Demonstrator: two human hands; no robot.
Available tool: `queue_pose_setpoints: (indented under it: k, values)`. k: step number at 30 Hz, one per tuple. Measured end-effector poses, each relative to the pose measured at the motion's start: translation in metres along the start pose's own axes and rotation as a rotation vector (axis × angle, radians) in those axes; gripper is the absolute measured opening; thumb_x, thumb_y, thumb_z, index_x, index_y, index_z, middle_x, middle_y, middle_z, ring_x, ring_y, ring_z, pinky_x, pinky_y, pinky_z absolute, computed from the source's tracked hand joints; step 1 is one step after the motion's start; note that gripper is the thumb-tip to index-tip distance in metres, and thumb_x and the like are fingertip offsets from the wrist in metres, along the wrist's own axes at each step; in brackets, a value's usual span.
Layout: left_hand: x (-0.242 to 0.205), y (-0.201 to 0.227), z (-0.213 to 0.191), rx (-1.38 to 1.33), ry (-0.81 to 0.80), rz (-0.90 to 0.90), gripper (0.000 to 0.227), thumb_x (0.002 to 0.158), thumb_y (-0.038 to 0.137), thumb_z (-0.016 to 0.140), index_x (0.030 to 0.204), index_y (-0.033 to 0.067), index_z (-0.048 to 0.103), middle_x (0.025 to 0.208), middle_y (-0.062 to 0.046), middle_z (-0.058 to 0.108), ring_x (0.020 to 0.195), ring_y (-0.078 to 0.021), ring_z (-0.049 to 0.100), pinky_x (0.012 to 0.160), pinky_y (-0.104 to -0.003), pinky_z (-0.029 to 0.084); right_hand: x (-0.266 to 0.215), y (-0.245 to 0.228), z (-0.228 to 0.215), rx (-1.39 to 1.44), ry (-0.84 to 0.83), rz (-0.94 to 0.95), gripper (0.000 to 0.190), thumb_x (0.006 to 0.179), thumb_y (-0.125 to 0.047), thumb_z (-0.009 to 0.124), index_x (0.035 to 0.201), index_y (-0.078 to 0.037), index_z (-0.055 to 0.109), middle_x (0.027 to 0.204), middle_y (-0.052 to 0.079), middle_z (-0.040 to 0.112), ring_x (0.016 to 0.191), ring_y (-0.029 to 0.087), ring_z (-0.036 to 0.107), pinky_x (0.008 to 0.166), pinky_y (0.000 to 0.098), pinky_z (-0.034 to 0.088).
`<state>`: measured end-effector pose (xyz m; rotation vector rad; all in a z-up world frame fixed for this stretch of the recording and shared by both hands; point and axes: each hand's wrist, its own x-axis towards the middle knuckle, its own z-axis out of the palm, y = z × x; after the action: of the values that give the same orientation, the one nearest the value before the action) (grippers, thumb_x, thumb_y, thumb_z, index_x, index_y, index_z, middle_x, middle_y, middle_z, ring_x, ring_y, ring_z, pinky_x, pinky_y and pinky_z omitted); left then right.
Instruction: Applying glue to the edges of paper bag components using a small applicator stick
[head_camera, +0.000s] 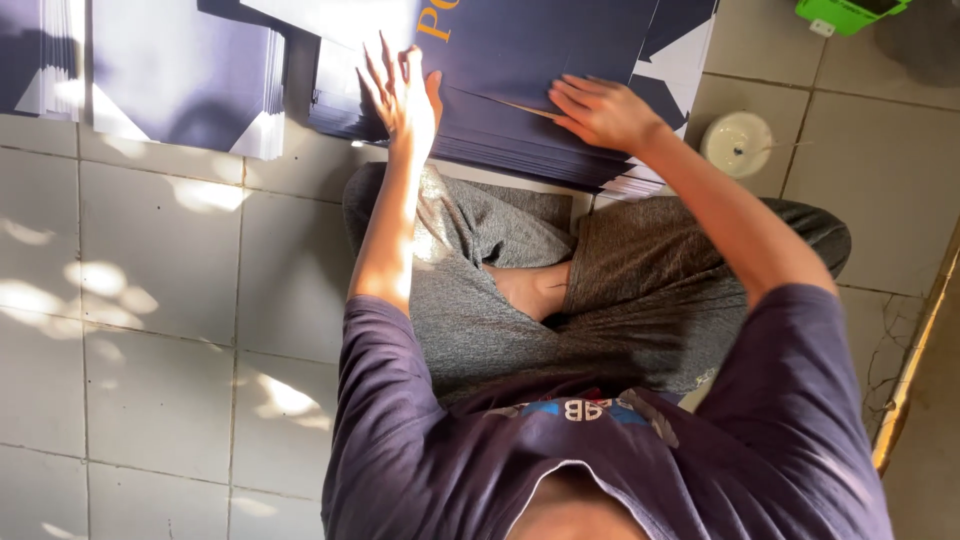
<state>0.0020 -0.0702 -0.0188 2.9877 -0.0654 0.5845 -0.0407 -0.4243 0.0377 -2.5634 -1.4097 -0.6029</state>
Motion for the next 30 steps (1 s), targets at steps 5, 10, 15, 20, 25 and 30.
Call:
queue_pose_setpoints:
  k: [5,10,15,20,25,30]
  values:
    - [-0.005,0.000,0.046,-0.037,0.093,0.103,0.025,0.098,0.019,0.078,0.123,0.0194,0.073,0.161,-0.014,0.034,0.149,-0.0429,0.029,0.122,-0.065,0.021,-0.072,0.010,-0.027,-0.020,-0.051,-0.104,0.038,0.103,-0.009,0.066,0.141,-0.008,0.064,0.142,0.011,0.068,0.131,0.025,0.068,0.095,0.0369,0.065]
    - [-0.009,-0.012,0.087,0.055,0.141,0.148,0.024,0.103,0.017,0.077,0.127,0.0212,0.073,0.163,-0.013,0.030,0.149,-0.0422,0.029,0.121,-0.058,0.034,-0.067,0.001,-0.042,-0.067,-0.121,-0.102,0.040,0.105,-0.008,0.063,0.145,-0.008,0.062,0.147,0.010,0.065,0.135,0.025,0.065,0.114,0.0392,0.055]
    - [-0.007,-0.014,0.085,0.061,0.239,0.188,0.014,0.108,0.021,0.074,0.120,0.0233,0.069,0.162,-0.012,0.033,0.145,-0.0444,0.037,0.118,-0.057,0.040,-0.055,-0.009,-0.027,0.071,-0.133,0.002,0.042,0.105,-0.001,0.063,0.147,-0.003,0.062,0.149,0.012,0.064,0.139,0.028,0.060,0.115,0.0417,0.054]
    - [-0.006,-0.010,0.068,-0.003,0.298,0.223,0.012,0.103,0.019,0.078,0.114,0.0217,0.074,0.154,-0.005,0.047,0.142,-0.0370,0.043,0.114,-0.057,0.043,-0.051,-0.013,-0.033,0.092,-0.113,-0.005,0.037,0.103,-0.001,0.063,0.140,0.001,0.065,0.147,0.013,0.064,0.138,0.029,0.061,0.115,0.0411,0.054]
    - [-0.007,-0.006,0.067,0.057,0.334,0.200,0.008,0.101,0.025,0.081,0.106,0.0256,0.075,0.147,0.000,0.055,0.139,-0.0338,0.047,0.114,-0.053,0.040,-0.047,-0.018,-0.041,0.103,-0.129,-0.030,0.037,0.104,-0.008,0.064,0.139,0.002,0.066,0.146,0.014,0.065,0.140,0.029,0.059,0.120,0.0399,0.050]
    - [-0.009,-0.007,0.078,0.065,0.276,0.117,0.003,0.105,0.031,0.074,0.107,0.0338,0.073,0.152,0.006,0.051,0.146,-0.0280,0.039,0.123,-0.053,0.018,-0.051,-0.019,-0.051,0.147,-0.185,-0.025,0.038,0.108,-0.015,0.057,0.139,0.005,0.066,0.148,0.016,0.064,0.141,0.029,0.057,0.121,0.0401,0.048]
